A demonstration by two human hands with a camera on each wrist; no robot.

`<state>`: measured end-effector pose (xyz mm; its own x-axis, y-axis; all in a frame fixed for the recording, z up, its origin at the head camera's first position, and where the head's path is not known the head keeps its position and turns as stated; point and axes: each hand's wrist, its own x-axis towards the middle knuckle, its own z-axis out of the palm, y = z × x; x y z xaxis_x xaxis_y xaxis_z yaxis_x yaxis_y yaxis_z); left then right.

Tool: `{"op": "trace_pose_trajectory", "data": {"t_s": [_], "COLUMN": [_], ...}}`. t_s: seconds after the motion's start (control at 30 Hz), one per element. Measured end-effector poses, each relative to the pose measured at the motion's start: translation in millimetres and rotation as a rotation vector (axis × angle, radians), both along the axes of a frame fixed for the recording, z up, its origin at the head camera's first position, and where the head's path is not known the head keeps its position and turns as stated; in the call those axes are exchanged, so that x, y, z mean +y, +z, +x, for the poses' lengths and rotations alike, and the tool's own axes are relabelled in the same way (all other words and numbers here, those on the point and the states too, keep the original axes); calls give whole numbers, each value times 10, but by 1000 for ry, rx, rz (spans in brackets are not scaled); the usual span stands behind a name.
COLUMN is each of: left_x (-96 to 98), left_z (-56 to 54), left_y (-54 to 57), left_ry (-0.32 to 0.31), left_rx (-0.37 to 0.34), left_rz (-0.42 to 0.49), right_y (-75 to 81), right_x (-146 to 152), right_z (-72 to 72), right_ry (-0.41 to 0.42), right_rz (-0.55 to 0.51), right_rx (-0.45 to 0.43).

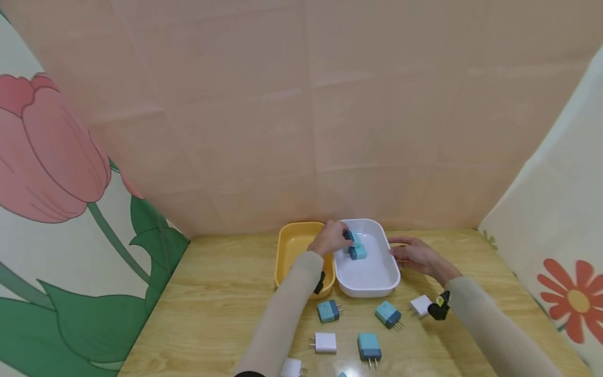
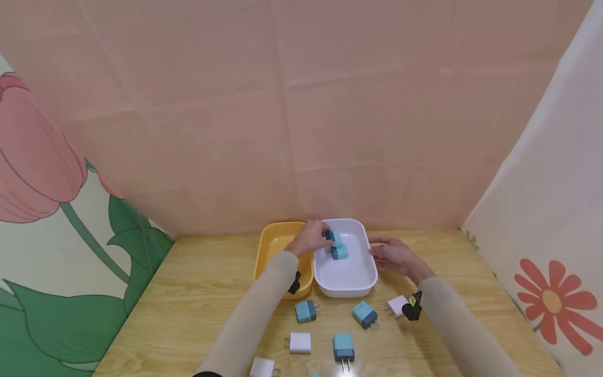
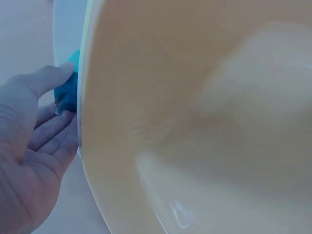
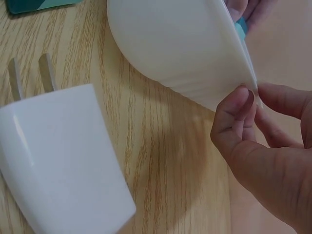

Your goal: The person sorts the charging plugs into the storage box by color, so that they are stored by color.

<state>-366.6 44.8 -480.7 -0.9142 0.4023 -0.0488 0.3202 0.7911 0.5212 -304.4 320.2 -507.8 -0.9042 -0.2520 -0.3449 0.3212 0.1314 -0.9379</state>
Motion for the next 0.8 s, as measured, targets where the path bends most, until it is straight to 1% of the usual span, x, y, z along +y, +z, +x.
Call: {"op": "trace_pose_trajectory", "data": {"t_s": [0.13,0.27,0.37,0.47,0.6,0.7,0.8], "left_x": [6,-21,-67,-132,-238,-306,-365], "left_z": [-16,-50,-74,-58,-24,-28,-30], "left_y": [0,48,123,216,311,356,405], "left_ry": [7,34,39,24,-41,-94,-123], "left_rx": [11,13,9,-1,0,15,23], "left_rz": [0,39,71,93,126,137,130], "right_y": [-9,-13,-1,10,11,23,45], "right_x": [0,12,24,34,47,57,65], "right_z": [-4,-10,-14,-14,-13,-20,-33], "right_ry": [4,6,7,4,5,5,7], "right_rz": [3,8,18,24,36,44,38], "right_rx": [-2,-5,-3,-3,-4,-2,-1]}}
